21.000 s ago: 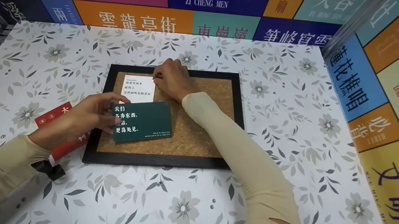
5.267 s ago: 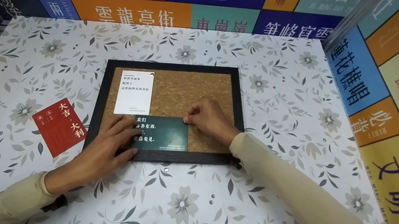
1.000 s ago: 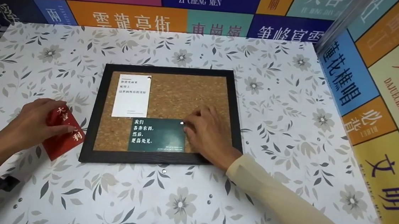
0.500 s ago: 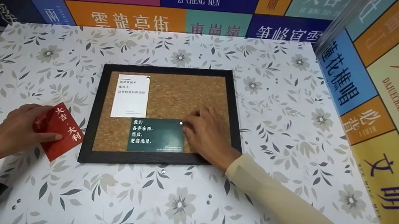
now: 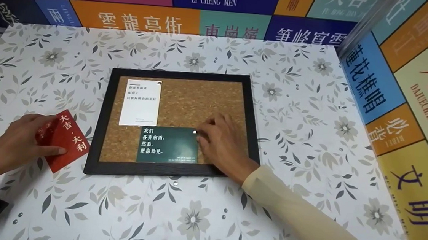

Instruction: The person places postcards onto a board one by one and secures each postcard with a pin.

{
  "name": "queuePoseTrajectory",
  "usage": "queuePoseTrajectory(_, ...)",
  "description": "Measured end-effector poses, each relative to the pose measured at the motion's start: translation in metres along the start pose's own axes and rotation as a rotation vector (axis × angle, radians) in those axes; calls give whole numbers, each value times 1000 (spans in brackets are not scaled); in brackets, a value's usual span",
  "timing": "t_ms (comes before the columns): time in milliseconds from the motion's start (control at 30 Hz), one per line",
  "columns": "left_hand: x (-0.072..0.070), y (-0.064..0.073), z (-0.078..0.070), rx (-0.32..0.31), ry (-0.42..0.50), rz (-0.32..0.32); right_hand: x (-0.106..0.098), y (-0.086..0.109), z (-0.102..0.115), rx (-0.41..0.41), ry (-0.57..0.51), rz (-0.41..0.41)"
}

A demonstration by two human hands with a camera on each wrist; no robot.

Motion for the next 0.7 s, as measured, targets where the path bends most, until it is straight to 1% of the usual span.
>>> queuePoseTrajectory(200,0,0,-1,10,-4,-18,0,0,0,6,-11,6)
queuePoseTrajectory(467,-2,0,0,16,17,-15,1,0,0,-4,-4,-4)
queuePoseTrajectory(700,-3,-1,2,34,30,-62,0,0,1,-5,-14,-9)
Point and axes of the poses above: each hand's wrist, its own y-axis away from the middle knuckle, its own x-axis out of the palm, z = x × y, the point moved 3 cm from there along -y, towards the middle knuckle, and after that the axes turned 15 degrees about z, right-handed, at the moved point
